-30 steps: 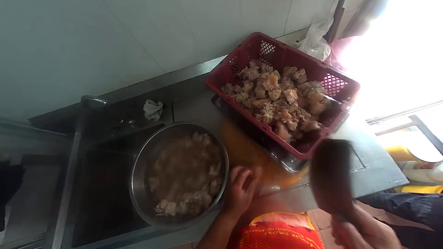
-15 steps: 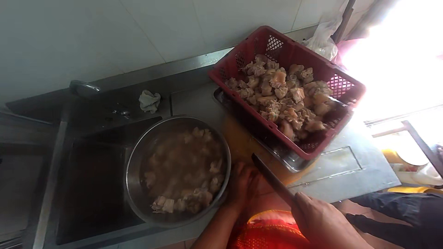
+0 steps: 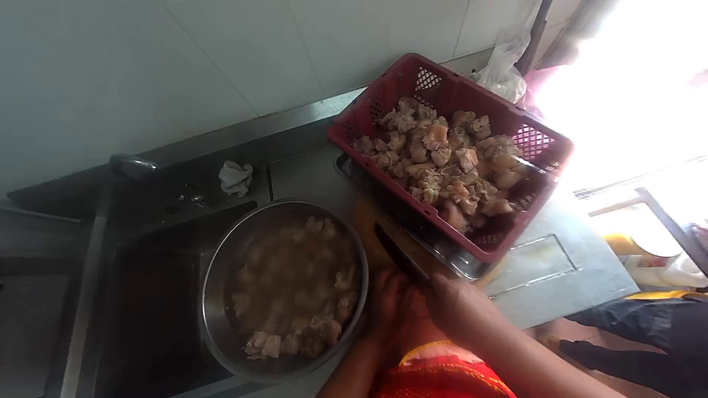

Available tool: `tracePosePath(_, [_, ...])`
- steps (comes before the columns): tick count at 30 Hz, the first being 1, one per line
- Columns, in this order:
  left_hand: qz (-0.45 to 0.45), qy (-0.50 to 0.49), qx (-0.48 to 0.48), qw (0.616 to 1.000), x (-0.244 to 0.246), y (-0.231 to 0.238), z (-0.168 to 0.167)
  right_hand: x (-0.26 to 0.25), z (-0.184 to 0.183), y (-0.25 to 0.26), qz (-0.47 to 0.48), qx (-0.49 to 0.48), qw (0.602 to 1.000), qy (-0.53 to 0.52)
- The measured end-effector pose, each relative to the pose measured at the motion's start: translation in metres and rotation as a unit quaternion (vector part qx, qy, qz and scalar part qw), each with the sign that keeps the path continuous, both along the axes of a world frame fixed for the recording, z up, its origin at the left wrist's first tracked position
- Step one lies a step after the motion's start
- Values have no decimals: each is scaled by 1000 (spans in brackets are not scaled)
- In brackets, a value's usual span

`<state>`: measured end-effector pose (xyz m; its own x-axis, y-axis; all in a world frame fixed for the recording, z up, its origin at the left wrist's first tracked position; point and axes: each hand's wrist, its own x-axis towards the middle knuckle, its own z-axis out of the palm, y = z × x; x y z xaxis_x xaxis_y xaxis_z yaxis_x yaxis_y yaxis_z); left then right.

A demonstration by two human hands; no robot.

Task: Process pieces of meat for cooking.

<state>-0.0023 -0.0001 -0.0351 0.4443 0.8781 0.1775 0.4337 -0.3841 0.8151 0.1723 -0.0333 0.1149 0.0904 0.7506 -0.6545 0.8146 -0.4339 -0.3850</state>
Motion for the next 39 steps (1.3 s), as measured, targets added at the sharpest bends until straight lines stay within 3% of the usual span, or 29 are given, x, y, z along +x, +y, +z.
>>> tracePosePath(5, [-10,1,17,1000,1,1,1,14,3,-42,11,-42,999,-14])
tracePosePath(9, [-4,9,-11,1000,-5,1,2,-4,0,8,-14,-10,999,34])
tracePosePath(13, [-28,66,-64,995,-4,0,41,-4,2,15,-34,19,997,73])
tracePosePath(16, [-44,100,-25,994,-6,5,25,20,9,-24,-44,-33,993,101])
tracePosePath(20, [-43,30,4,999,-14,6,-16,19,-1,-29,-43,-42,992,110])
tracePosePath(21, [-31,32,-19,999,-6,6,1,15,-3,-17,-47,-12,992,116])
tracePosePath(24, [-32,152,-231,961,37,17,125,7,-15,9,-47,52,991,118])
tracePosePath(25, [-28,173,-246,953,41,18,137,7,-14,7,-46,51,990,120])
tracePosePath(26, [-38,176,-219,959,33,16,125,9,-11,0,-48,33,990,126])
tracePosePath(27, [-46,148,-150,977,18,12,88,14,-6,-11,-51,5,990,131])
tracePosePath(28, [-28,59,-38,997,2,6,28,20,-2,-23,-52,-25,990,126])
tracePosePath(29, [-28,12,22,999,-8,4,-11,24,-2,-34,-49,-53,990,118])
tracePosePath(30, [-44,19,33,998,-15,4,-23,24,-2,-42,-45,-64,991,112])
tracePosePath(32, [-64,62,-1,996,-21,6,-18,20,-3,-33,-39,-43,992,113])
tracePosePath(34, [-41,61,-10,997,-29,5,-43,12,-13,-9,-45,21,991,122])
tracePosePath(36, [-20,51,-2,998,-27,3,-46,6,-24,6,-47,62,991,110])
tracePosePath(39, [-44,91,-45,994,-2,-4,24,15,-5,-22,-53,7,994,92])
